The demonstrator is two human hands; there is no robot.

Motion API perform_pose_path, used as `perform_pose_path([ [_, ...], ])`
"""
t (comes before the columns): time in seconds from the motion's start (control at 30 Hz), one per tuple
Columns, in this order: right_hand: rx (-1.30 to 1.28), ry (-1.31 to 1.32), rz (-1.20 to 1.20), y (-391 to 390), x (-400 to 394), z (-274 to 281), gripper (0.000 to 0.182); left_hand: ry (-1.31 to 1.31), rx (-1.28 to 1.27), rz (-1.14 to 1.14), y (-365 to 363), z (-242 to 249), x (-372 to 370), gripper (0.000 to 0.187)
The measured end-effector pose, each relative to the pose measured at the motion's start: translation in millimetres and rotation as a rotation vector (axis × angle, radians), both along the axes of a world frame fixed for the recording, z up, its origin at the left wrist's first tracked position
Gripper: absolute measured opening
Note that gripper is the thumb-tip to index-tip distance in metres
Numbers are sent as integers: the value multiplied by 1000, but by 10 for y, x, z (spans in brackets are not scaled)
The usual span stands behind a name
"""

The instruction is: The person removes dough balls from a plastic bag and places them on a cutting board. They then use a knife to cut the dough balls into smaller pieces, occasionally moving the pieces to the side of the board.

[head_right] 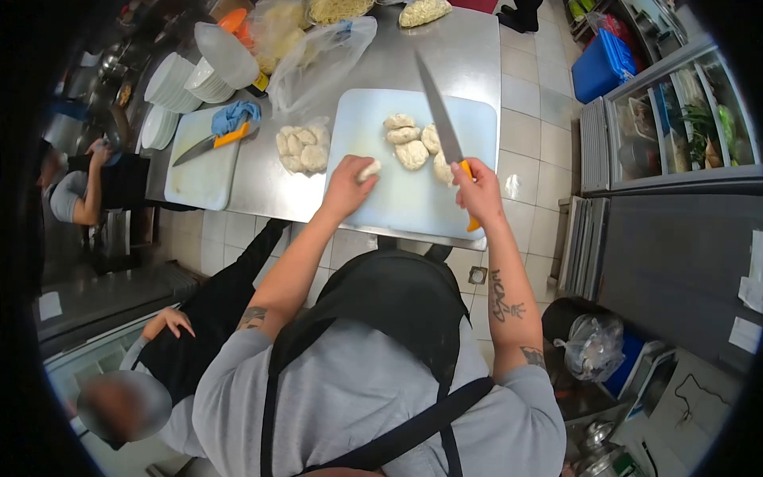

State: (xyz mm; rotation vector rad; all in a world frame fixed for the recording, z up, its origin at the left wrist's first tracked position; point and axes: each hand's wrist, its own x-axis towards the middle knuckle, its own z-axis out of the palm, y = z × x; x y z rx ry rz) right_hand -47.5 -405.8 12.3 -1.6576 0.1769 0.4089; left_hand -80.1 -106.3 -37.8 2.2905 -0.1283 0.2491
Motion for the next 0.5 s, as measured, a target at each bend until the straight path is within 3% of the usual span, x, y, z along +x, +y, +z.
perform_pose_path([
  [0.13, -162, 1, 272, -44, -325, -40, 28, 275, -250, 331, 341, 184, -216, 31],
  [0.23, -297, 20, 466, 31, -415, -60, 31, 353, -449, 316, 578, 110, -368, 36],
  [0.33, -531, -228, 408, 84, -364, -315, 25, 358, -469, 183, 424, 109, -259, 36],
  [0.43, -466, -266, 335, 151, -371, -191, 30, 286, -276, 41, 128, -20, 98, 35],
  [0.5, -573, -261, 371, 166, -362, -212, 35, 302, -240, 1, 37, -69, 214, 36],
])
